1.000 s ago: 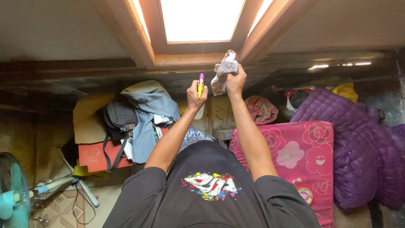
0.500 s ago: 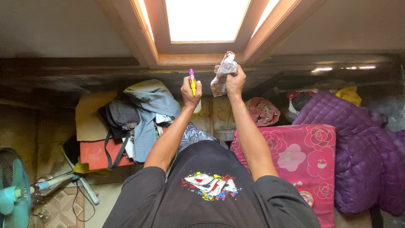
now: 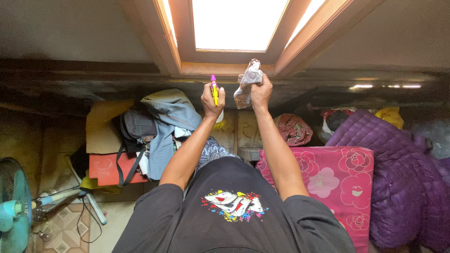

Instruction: The person cleans a skylight window from below using a spray bottle and a cloth. They repeatedly spray the glass surface and wipe it with the cloth, working across the window pane to remove dirt and grime.

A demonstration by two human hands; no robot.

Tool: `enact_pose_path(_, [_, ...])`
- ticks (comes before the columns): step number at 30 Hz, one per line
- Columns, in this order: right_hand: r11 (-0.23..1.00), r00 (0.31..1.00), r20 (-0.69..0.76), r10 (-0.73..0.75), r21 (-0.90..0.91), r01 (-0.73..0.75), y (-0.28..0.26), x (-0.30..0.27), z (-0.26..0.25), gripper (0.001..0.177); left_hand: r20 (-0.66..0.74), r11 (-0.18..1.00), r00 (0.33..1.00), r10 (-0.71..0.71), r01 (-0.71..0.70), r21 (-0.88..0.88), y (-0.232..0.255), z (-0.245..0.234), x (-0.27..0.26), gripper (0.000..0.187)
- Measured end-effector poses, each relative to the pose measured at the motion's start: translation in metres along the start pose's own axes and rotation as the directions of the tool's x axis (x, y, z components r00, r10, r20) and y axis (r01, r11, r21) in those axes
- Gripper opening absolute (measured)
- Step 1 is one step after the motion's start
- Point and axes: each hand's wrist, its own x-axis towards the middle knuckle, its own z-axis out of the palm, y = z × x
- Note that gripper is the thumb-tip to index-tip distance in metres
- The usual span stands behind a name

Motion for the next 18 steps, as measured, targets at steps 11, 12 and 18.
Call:
enact_pose_path(11, [1.0,1.0,-0.018,0.001,0.014,-0.001,-0.006,-0.003,-0.007,0.023,0.084,1.0,0.996,0.009,-0.009,-0.004,0.022,0.006,0.003,0.024])
enact_pose_path(12, [0.999,1.0,-0.017,0.018,0.041,-0.017,-0.007,-0.003,-0.008,0.024,0.093,0.999,0.995,0.035,-0.035,0.002,0.023,0.008,0.004,0.024])
enact_pose_path(18, [0.998,1.0,-0.024,-0.002,0.064,0.004,-0.003,-0.004,-0.016,0.029,0.12,0.999,0.993,0.015,-0.01,-0.043,0.029,0.019,0.001,0.024])
